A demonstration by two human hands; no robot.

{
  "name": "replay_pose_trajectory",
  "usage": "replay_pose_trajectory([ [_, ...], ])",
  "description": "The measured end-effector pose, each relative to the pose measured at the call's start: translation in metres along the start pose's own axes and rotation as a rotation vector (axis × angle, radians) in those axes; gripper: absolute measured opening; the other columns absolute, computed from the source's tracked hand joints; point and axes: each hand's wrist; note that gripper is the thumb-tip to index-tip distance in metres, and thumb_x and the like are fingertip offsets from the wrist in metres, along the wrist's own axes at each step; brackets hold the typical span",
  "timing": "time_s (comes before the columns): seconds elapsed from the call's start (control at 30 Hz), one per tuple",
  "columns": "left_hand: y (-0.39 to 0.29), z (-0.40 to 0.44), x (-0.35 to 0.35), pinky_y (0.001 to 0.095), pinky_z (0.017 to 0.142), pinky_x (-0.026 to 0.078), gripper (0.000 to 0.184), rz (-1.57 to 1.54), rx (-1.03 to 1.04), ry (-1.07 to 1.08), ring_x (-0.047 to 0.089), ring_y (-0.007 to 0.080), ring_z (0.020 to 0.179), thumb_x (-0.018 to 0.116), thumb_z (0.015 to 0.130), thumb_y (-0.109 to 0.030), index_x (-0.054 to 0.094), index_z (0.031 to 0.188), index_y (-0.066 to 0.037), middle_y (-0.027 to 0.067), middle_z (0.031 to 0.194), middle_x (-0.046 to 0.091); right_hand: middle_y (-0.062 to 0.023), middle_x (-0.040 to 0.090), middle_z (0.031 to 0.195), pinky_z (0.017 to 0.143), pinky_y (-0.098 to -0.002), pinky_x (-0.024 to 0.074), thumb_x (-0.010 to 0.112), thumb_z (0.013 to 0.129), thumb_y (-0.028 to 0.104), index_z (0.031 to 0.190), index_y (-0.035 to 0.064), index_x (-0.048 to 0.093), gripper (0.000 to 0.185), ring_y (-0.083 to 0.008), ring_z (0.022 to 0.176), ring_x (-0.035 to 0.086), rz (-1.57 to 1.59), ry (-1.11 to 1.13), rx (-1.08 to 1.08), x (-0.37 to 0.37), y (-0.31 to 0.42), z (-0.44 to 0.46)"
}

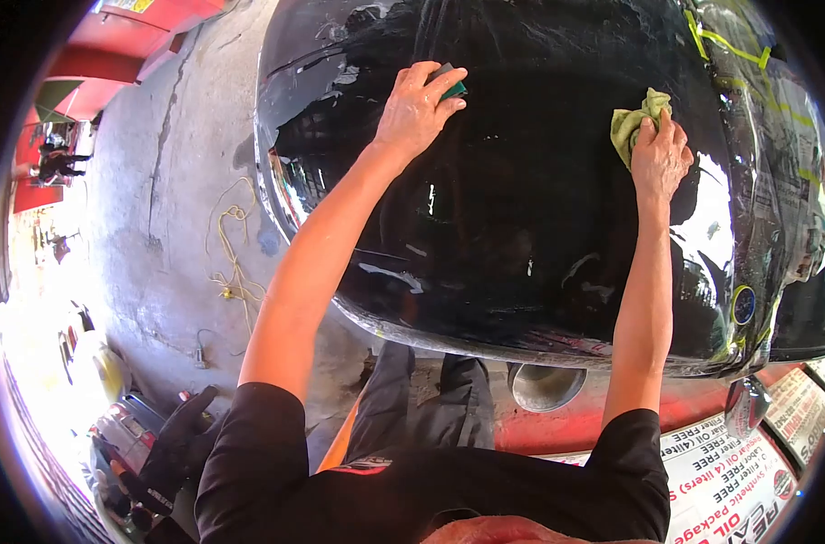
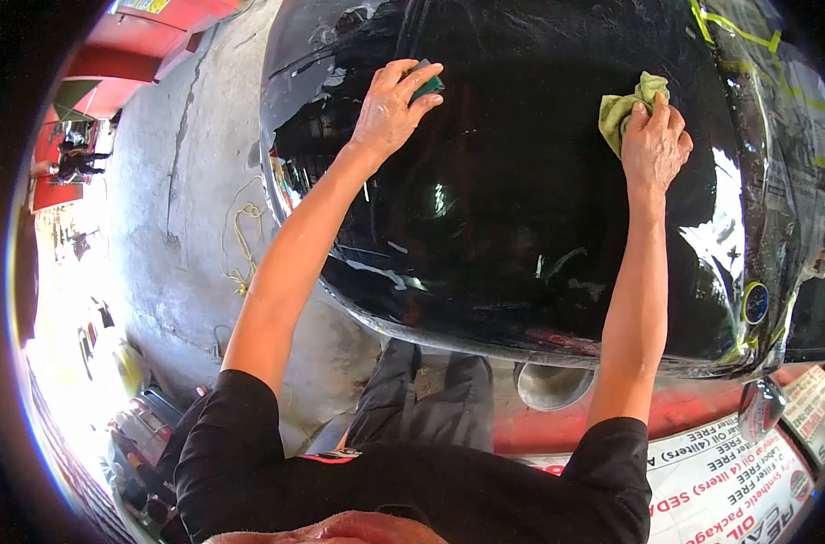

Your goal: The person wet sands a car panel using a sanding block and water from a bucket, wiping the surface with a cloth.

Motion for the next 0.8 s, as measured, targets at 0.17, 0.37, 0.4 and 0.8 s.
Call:
replay_pose_trajectory([
  [0.17, -0.011, -0.032, -0.009, 0.0450, 0.108, 0.048, 0.046, -0.035, 0.126, 0.166, 0.057, 0.0366, 0.125, 0.079, 0.090, -0.021, 0.070, 0.135, -0.015, 0.0153, 0.140, 0.061, -0.0165, 0.062, 0.141, 0.112, -0.0554, 0.0402, 0.058, 0.104, 0.040, 0.142, 0.0128, 0.064, 0.047, -0.0411, 0.127, 0.059, 0.071, -0.032, -0.002, 0.000, -0.001, -0.003],
  [0.37, 0.009, -0.010, -0.003, 0.0460, 0.109, 0.047, 0.048, -0.081, 0.220, 0.202, 0.056, 0.0374, 0.126, 0.079, 0.088, -0.012, 0.069, 0.135, -0.014, 0.0146, 0.144, 0.060, -0.0156, 0.061, 0.142, 0.114, -0.0543, 0.0362, 0.059, 0.104, 0.040, 0.142, 0.0130, 0.064, 0.047, -0.0393, 0.130, 0.056, 0.071, -0.010, 0.009, -0.002, 0.001, 0.000],
  [0.4, 0.021, 0.008, 0.007, 0.0462, 0.109, 0.046, 0.049, -0.076, 0.245, 0.180, 0.057, 0.0375, 0.126, 0.079, 0.088, -0.012, 0.069, 0.136, -0.014, 0.0146, 0.144, 0.061, -0.0154, 0.061, 0.142, 0.115, -0.0542, 0.0355, 0.059, 0.104, 0.040, 0.142, 0.0130, 0.064, 0.047, -0.0391, 0.130, 0.055, 0.074, -0.001, 0.021, -0.003, 0.003, 0.000],
  [0.8, 0.125, 0.234, 0.112, 0.0469, 0.104, 0.049, 0.033, 0.018, 0.230, -0.098, 0.064, 0.0406, 0.118, 0.070, 0.092, -0.021, 0.074, 0.118, -0.002, 0.0213, 0.121, 0.072, -0.0152, 0.061, 0.140, 0.115, -0.0558, 0.0346, 0.060, 0.104, 0.038, 0.141, 0.0125, 0.064, 0.045, -0.0371, 0.132, 0.054, 0.057, 0.003, -0.016, 0.001, 0.001, 0.001],
])
Point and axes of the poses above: each hand's wrist, its own z-axis towards the middle knuckle, its own x-axis out of the palm, y = z × x
